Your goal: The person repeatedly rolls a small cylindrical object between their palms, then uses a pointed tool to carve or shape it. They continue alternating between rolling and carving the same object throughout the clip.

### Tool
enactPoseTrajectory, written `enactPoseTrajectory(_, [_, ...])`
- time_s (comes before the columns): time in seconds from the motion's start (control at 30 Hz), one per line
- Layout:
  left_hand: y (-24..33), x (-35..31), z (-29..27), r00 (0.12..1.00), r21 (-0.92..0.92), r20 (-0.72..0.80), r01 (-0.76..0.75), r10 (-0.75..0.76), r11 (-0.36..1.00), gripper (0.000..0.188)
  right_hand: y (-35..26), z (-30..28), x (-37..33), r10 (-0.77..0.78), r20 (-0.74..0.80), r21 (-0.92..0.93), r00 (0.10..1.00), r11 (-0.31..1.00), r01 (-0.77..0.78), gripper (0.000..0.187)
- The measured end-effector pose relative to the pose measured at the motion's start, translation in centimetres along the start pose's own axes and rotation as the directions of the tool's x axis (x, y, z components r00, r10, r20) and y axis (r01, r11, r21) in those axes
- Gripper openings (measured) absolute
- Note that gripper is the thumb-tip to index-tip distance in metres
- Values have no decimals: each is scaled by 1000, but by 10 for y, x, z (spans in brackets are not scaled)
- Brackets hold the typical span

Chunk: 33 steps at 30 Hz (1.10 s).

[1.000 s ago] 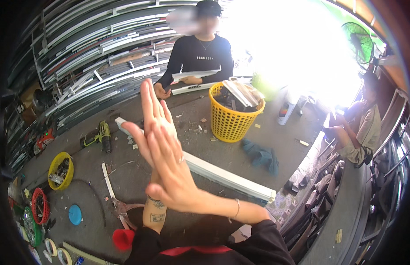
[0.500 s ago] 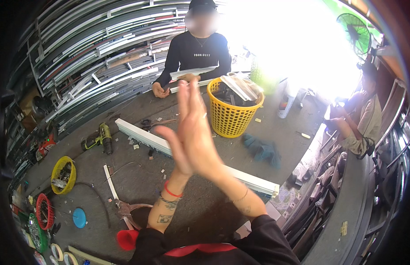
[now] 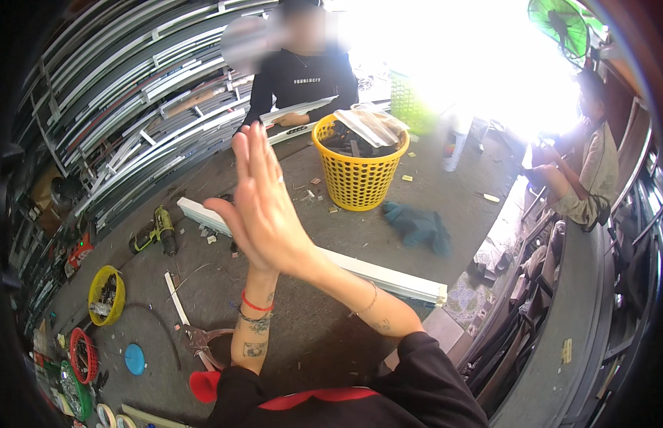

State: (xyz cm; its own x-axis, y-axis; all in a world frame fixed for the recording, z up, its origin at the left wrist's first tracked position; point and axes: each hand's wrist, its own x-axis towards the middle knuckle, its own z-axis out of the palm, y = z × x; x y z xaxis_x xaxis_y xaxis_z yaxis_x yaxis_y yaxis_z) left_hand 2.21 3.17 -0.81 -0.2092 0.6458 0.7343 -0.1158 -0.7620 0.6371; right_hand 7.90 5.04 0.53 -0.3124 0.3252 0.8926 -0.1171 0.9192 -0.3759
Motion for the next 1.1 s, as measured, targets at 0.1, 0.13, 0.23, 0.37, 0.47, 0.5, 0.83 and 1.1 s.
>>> enactPoseTrajectory(0.1, [-10,-8,14,991,-10,104,91,-89,996,90,4,-17,22,200,-142,175,969,969,-174,74])
enactPoseTrajectory(0.13, [-14,-10,16,984,-17,125,129,-126,992,89,5,-20,28,248,-173,239,953,949,-203,76])
enactPoseTrajectory(0.23, [-27,-12,20,977,-38,145,162,-155,986,88,14,-35,31,284,-100,276,954,929,-247,84])
enactPoseTrajectory(0.37, [-34,-10,11,964,-273,-2,254,-264,928,86,38,-15,18,233,-42,75,971,970,-230,58])
enactPoseTrajectory(0.47, [-29,-1,-7,965,-353,-75,211,-252,912,86,39,10,-13,83,-11,79,996,994,-82,64])
enactPoseTrajectory(0.5, [-26,2,-12,969,-341,-88,189,-232,921,86,37,16,-23,45,20,52,999,998,-46,66])
enactPoseTrajectory(0.83, [-15,1,-20,964,-375,-150,149,-219,915,85,7,20,-33,19,-13,-46,1000,999,-20,78])
enactPoseTrajectory(1.1, [-24,-30,9,980,-90,-44,189,-193,978,83,0,-26,45,-30,-285,162,958,984,79,84])
